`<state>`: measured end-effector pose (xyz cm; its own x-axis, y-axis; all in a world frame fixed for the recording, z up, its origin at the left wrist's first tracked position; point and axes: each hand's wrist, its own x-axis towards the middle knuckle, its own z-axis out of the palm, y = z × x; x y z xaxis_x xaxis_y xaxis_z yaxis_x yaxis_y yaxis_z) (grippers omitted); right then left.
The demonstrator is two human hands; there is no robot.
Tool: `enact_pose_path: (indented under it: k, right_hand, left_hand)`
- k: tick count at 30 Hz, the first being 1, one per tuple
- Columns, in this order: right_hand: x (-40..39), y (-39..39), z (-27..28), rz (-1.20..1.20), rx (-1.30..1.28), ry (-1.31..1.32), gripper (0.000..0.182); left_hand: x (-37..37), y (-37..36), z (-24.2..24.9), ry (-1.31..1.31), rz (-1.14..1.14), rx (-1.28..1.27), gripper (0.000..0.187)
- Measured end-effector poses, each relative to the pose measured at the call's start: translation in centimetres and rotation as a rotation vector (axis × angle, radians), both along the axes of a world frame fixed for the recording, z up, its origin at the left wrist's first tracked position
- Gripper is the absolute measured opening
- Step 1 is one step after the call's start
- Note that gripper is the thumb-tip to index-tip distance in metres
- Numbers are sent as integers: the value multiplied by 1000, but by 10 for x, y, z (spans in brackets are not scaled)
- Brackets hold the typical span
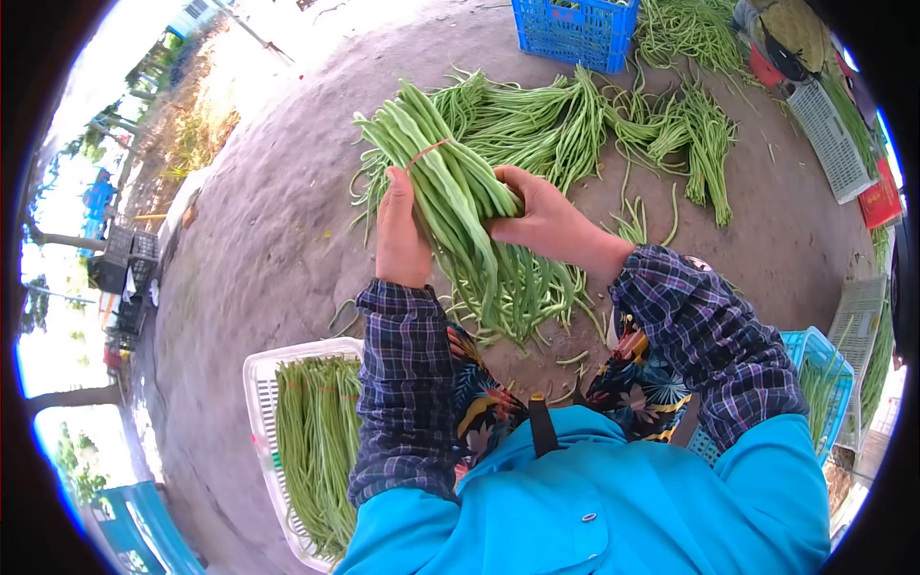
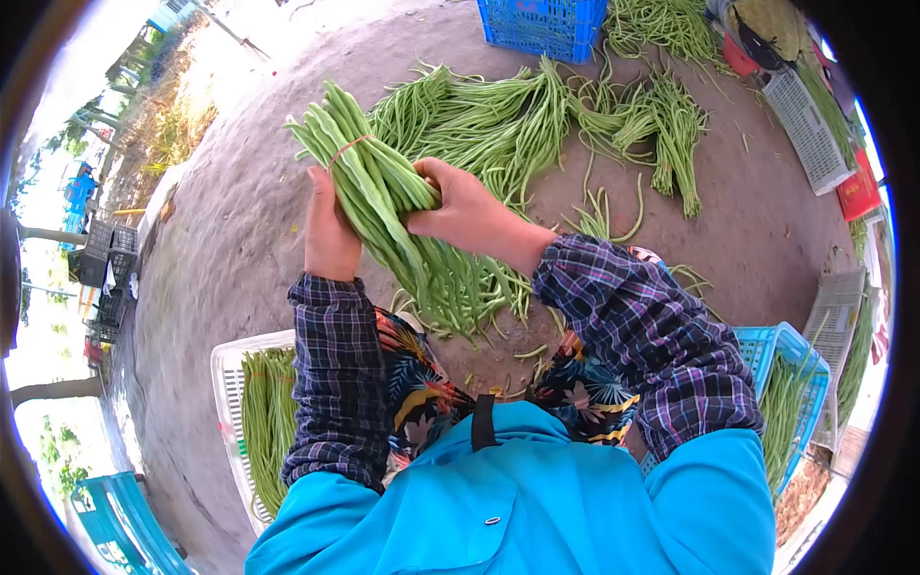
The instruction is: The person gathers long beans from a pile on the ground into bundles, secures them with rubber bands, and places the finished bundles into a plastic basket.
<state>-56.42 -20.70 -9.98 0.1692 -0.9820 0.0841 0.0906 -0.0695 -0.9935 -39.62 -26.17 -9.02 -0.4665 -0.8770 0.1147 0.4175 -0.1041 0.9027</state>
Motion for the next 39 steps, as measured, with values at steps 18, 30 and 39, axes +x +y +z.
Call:
enact_pose_path:
  k: [18, 30, 39]
  right_hand:
    - [-25, 0, 34, -7, -521, 600, 14]
    - [-15, 3, 31, -70, -235, 412, 41]
    - [-17, -10, 32, -178, -337, 543, 24]
  left_hand:
    - [17, 5, -16, 227, -132, 197, 51]
    - [-15, 16, -5, -87, 108, -152, 53]
    - [-21, 17, -4, -126, 188, -184, 50]
